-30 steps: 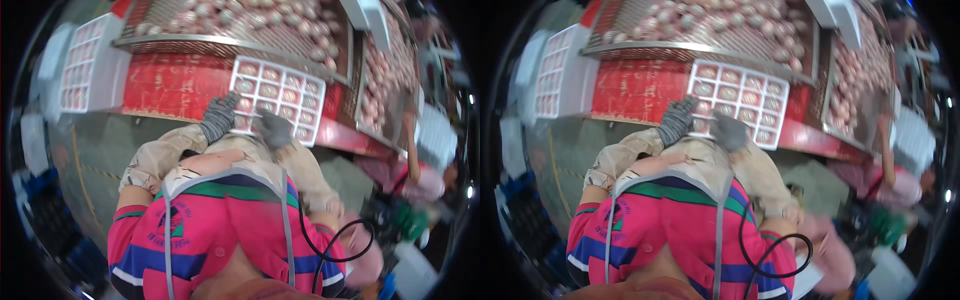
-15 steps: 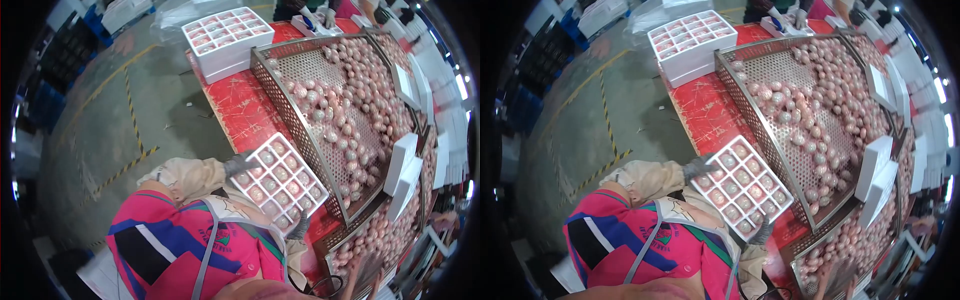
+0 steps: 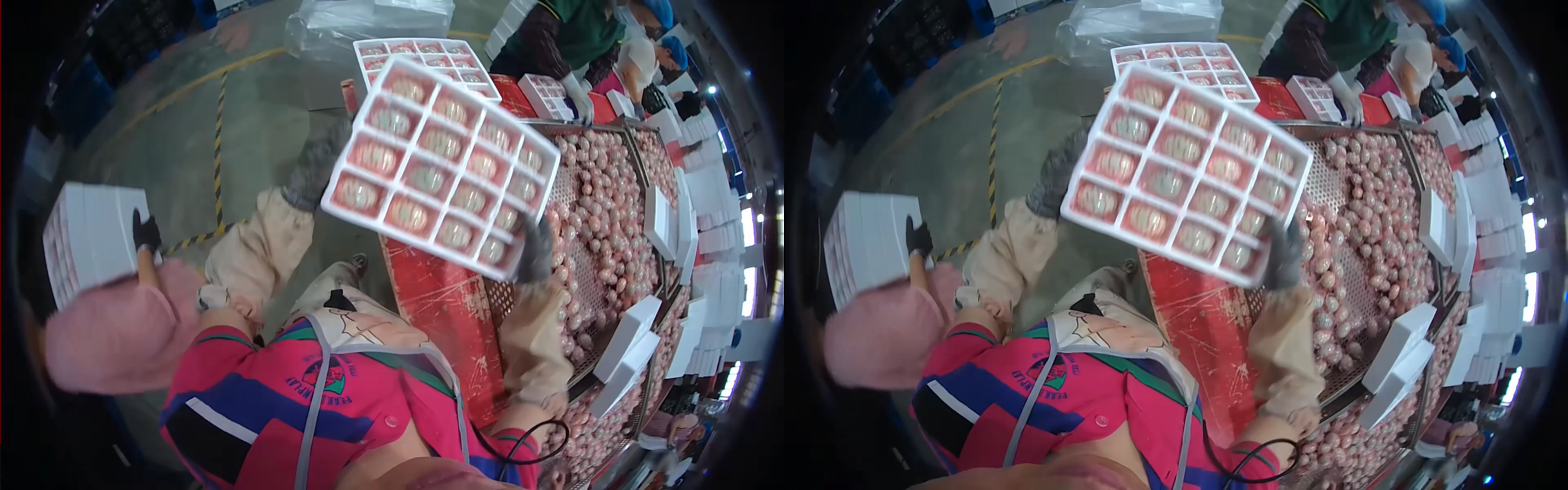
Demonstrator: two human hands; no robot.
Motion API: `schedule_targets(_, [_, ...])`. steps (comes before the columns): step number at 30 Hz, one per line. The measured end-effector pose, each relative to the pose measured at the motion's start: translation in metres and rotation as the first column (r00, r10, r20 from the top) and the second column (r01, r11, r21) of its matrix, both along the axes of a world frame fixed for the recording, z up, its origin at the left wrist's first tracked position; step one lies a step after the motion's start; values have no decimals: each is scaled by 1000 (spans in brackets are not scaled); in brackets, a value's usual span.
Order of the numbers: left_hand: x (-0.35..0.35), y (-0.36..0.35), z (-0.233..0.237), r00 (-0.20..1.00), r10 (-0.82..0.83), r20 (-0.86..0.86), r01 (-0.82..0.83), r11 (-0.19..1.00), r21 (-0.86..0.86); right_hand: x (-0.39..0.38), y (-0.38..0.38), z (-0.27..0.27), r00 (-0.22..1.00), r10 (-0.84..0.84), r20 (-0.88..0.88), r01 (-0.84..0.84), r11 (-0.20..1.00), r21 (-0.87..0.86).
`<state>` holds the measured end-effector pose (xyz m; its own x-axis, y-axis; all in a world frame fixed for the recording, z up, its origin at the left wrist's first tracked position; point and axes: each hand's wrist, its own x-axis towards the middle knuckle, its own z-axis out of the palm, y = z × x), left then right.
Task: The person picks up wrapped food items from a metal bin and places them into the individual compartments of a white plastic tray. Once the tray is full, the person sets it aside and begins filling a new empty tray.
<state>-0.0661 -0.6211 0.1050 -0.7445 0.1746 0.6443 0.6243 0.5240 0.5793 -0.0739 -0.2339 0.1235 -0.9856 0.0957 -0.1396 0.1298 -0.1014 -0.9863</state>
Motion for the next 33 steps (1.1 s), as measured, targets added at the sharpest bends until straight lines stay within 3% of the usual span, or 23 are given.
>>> schedule_targets(1, [-17, -6, 6, 971, -117, 207, 39, 937, 348, -29, -16, 28, 1000, 7, -14, -7, 999, 38])
schedule_targets(2, [-45, -18, 10, 979, 191, 67, -193, 981, 29, -72, -18, 31, 991, 124, -48, -119, 987, 110])
schedule_targets(3, [-69, -27, 10, 893, 423, -153, -449, 857, -252, -121, -8, 31, 968, 241, -69, -225, 957, 181])
schedule_targets(5, [-117, -41, 8, 865, 497, -75, -502, 853, -143, -230, 7, 28, 904, 423, 54, -389, 765, 514])
schedule_targets(7, [-158, -48, -1, 841, 541, 13, -539, 840, -55, -276, -38, 42, 930, 363, -60, -317, 875, 365])
schedule_targets(9, [-186, -50, -12, 812, 582, 48, -582, 813, -14, -276, -57, 50, 942, 313, -120, -214, 837, 504])
schedule_targets(11, [-209, -52, -23, 781, 622, 63, -624, 782, 12, -250, -63, 57, 934, 304, -189, -53, 640, 766])
schedule_targets(13, [-221, -49, -31, 757, 650, 66, -653, 757, 41, -194, -52, 59, 919, 324, -224, 128, 293, 948])
schedule_targets(15, [-225, -41, -33, 749, 659, 69, -663, 744, 81, -164, -52, 65, 899, 370, -234, 249, 5, 968])
schedule_targets(17, [-227, -33, -22, 756, 547, 361, -635, 746, 200, -159, -54, 67, 889, 397, -227, 305, -145, 941])
schedule_targets(18, [-234, -34, -38, 734, 630, 254, -673, 726, 144, -156, -52, 64, 898, 397, -191, 287, -198, 937])
schedule_targets(19, [-240, -35, -52, 731, 632, 257, -675, 725, 138, -155, -51, 63, 898, 396, -191, 296, -224, 929])
schedule_targets(21, [-242, -24, -55, 807, 341, 482, -585, 566, 581, -161, -52, 66, 901, 404, -157, 274, -249, 929])
schedule_targets(23, [-244, -25, -66, 807, 380, 452, -588, 596, 547, -165, -53, 74, 907, 402, -128, 253, -278, 927])
schedule_targets(25, [-245, -25, -69, 741, 529, 413, -656, 703, 277, -171, -69, 87, 821, 510, -259, 340, -71, 938])
schedule_targets(26, [-238, -24, -53, 695, 616, 372, -673, 739, 35, -175, -61, 88, 812, 523, -260, 332, -48, 942])
schedule_targets(29, [-229, -16, -38, 750, 607, 262, -646, 758, 90, -239, -86, 93, 756, 599, -265, 282, 68, 957])
schedule_targets(31, [-232, -24, -46, 708, 648, 279, -666, 745, -39, -323, -106, 74, 730, 658, -186, 143, 119, 983])
schedule_targets(33, [-238, -31, -51, 776, 449, 442, -530, 845, 71, -390, -110, 55, 741, 663, -104, 23, 130, 991])
